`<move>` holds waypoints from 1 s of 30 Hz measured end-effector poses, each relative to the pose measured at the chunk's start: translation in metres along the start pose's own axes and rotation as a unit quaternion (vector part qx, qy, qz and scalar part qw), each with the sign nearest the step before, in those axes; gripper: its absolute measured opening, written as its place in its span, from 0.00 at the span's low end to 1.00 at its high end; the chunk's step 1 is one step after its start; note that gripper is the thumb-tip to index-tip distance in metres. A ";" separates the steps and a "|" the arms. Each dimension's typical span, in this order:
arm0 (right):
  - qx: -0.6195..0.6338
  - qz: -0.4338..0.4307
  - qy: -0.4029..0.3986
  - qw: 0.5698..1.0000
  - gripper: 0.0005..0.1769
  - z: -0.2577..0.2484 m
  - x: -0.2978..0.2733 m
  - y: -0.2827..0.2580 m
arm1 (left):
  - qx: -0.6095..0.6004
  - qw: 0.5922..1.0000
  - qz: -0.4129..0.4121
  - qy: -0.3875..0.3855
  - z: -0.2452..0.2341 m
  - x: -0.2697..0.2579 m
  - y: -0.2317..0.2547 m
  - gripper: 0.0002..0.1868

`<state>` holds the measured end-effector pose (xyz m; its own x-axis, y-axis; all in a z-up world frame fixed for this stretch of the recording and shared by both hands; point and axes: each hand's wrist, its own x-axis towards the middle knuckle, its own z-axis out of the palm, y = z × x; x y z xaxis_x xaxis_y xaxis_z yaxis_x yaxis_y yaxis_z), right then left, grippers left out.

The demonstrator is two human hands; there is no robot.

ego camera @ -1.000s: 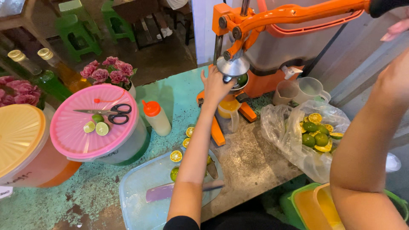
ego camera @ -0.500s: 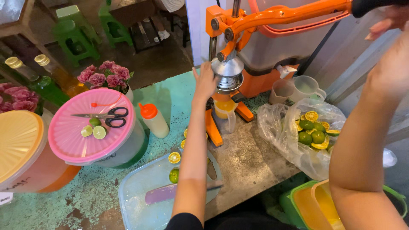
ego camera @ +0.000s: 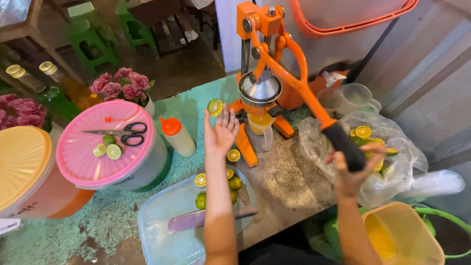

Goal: The person places halved limes into a manual lever press juicer and squeezes the juice into a plastic cup. They repeat this process multiple times, discarding the squeezed lime halves into a plastic bag and collecting fresh halves from a tray.

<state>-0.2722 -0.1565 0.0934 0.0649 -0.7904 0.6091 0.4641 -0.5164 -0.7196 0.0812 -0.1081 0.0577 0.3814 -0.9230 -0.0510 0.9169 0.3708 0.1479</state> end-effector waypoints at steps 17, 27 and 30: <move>-0.172 0.063 -0.134 0.974 0.37 0.022 -0.030 0.176 | 0.769 0.518 0.211 -0.309 0.084 -0.029 -0.274 0.26; -0.566 -0.031 -0.160 0.808 0.47 0.016 -0.028 0.159 | 0.787 0.438 0.343 -0.268 0.057 -0.056 -0.239 0.25; -0.121 0.024 -0.188 0.974 0.35 0.018 -0.025 0.164 | 0.789 0.491 0.318 -0.189 0.030 -0.088 -0.171 0.18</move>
